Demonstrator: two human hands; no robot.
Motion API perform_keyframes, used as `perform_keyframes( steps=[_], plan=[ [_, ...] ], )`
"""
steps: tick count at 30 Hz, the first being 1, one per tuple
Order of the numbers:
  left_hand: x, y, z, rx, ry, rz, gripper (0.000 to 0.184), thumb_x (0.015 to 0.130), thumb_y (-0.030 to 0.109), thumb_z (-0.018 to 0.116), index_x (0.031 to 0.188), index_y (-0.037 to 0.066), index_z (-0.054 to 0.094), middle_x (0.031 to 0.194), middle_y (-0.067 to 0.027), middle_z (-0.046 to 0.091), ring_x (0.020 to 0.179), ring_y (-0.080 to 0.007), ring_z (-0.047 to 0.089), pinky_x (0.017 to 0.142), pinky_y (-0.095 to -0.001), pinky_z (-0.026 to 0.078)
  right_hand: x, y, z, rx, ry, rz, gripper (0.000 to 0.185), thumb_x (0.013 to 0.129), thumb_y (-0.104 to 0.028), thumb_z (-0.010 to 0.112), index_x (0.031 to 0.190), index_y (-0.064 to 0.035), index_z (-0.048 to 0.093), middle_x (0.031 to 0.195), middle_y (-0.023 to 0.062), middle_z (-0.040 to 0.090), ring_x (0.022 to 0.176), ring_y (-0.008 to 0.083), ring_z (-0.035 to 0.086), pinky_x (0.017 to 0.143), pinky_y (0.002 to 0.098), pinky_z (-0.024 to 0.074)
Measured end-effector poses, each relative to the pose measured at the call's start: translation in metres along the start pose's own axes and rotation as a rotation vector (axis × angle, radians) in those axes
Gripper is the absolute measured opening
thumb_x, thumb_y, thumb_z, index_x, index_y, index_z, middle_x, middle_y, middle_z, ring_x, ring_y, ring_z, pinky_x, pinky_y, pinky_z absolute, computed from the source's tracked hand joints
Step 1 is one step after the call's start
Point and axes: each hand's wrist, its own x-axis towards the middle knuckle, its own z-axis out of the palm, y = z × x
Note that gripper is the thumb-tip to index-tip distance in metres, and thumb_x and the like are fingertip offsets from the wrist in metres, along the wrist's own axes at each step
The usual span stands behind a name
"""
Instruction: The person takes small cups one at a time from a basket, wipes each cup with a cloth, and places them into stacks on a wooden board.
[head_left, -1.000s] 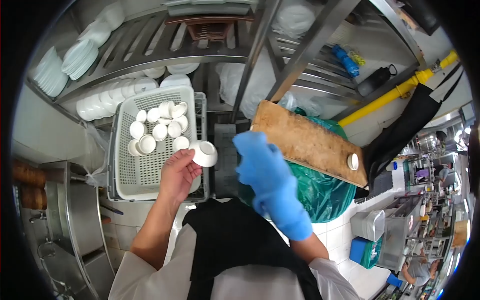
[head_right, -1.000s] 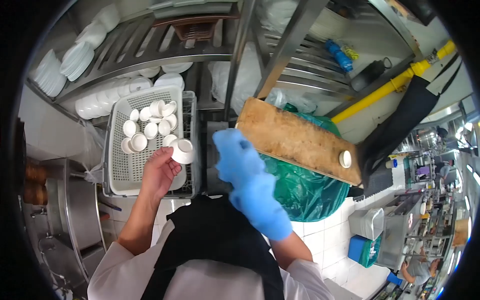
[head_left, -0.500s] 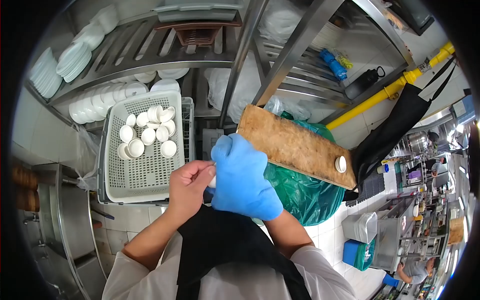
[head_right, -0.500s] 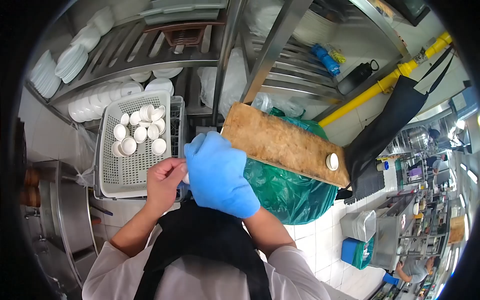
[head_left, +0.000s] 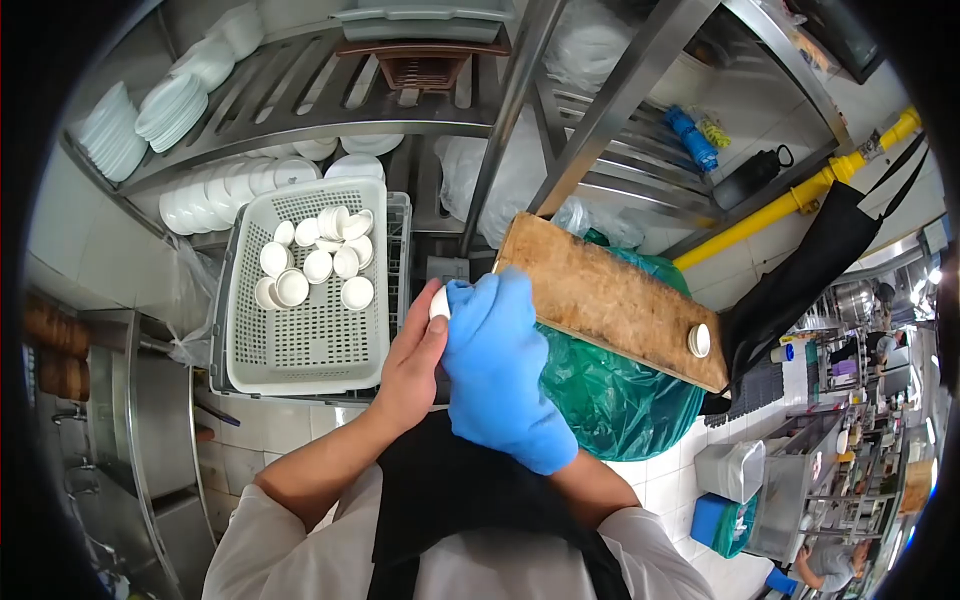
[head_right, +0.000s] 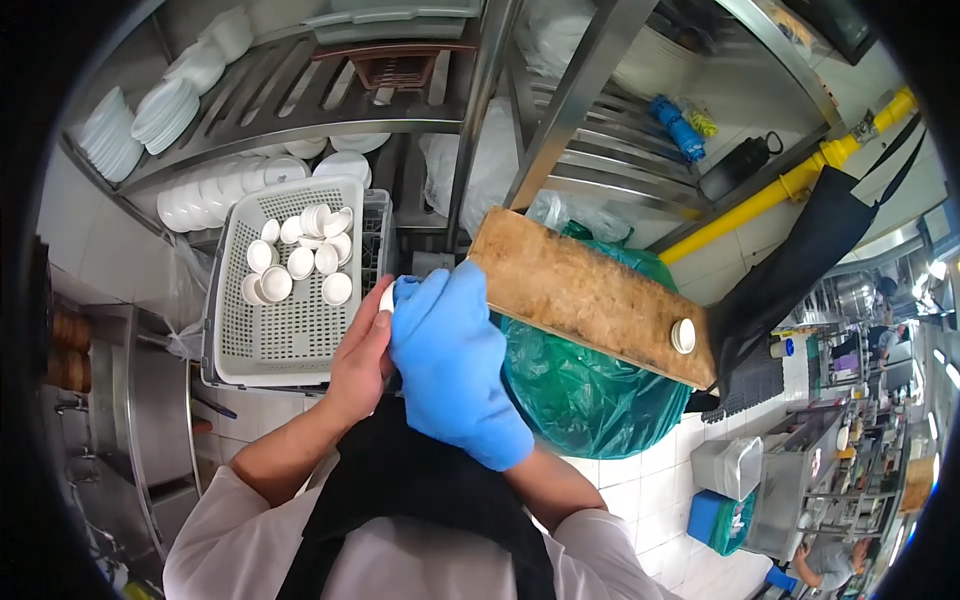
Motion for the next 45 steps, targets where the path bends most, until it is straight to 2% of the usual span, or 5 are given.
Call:
perform_keyframes(
  steps=[11, 18, 25, 33, 45],
  plan=[
    [0.024, -0.004, -0.015, -0.206, -0.144, -0.68, 0.071, 0.1, 0.064, 0.025, 0.107, 0.004, 0.062, 0.081, -0.0117, 0.069, 0.061, -0.0225, 0.068, 0.049, -0.0307, 0.056, -0.004, 0.006, -0.025, -0.28, 0.018, -0.038, 0.02, 0.071, -0.01, 0.066, 0.083, -0.0022, 0.052, 0.081, 0.014, 0.047, 0.074, 0.0283, 0.052, 0.042, 0.0351, 0.0405],
    [0.011, -0.022, -0.007, 0.032, -0.386, -0.712, 0.079, 0.099, 0.065, 0.028, 0.101, -0.004, 0.066, 0.086, -0.0167, 0.071, 0.074, -0.0221, 0.071, 0.064, -0.0272, 0.056, -0.055, 0.072, -0.025, -0.17, 0.062, 0.402, 0.027, 0.077, -0.022, 0.069, 0.093, -0.0049, 0.055, 0.089, 0.0141, 0.052, 0.085, 0.0295, 0.06, 0.059, 0.0399, 0.0508],
    [-0.003, -0.039, -0.035, 0.163, -0.24, -0.626, 0.034, 0.101, 0.031, 0.053, 0.111, 0.0, 0.064, 0.095, -0.0103, 0.069, 0.081, -0.016, 0.069, 0.072, -0.0267, 0.055, -0.133, 0.197, -0.091, -0.144, 0.454, 1.042, 0.021, 0.081, -0.02, 0.066, 0.098, -0.0102, 0.058, 0.095, 0.0135, 0.056, 0.094, 0.0318, 0.061, 0.074, 0.0423, 0.0513],
    [-0.006, -0.038, -0.005, 0.325, -0.354, -0.494, 0.03, 0.099, 0.025, 0.057, 0.114, 0.0, 0.063, 0.097, -0.008, 0.069, 0.085, -0.0133, 0.067, 0.076, -0.0245, 0.052, -0.149, 0.272, -0.107, -0.412, 0.411, 0.828, 0.006, 0.093, -0.012, 0.055, 0.095, -0.0126, 0.061, 0.093, 0.0119, 0.061, 0.088, 0.0287, 0.062, 0.077, 0.0353, 0.0495],
    [-0.022, -0.05, -0.004, 0.365, -0.32, -0.5, 0.025, 0.097, 0.016, 0.061, 0.113, -0.003, 0.064, 0.093, -0.0071, 0.07, 0.086, -0.0119, 0.066, 0.078, -0.0241, 0.052, -0.173, 0.322, -0.078, 0.554, 0.57, 0.565, 0.01, 0.087, 0.004, 0.053, 0.09, -0.0048, 0.057, 0.086, 0.0038, 0.058, 0.084, 0.0125, 0.057, 0.076, 0.0233, 0.0448]
  ],
)
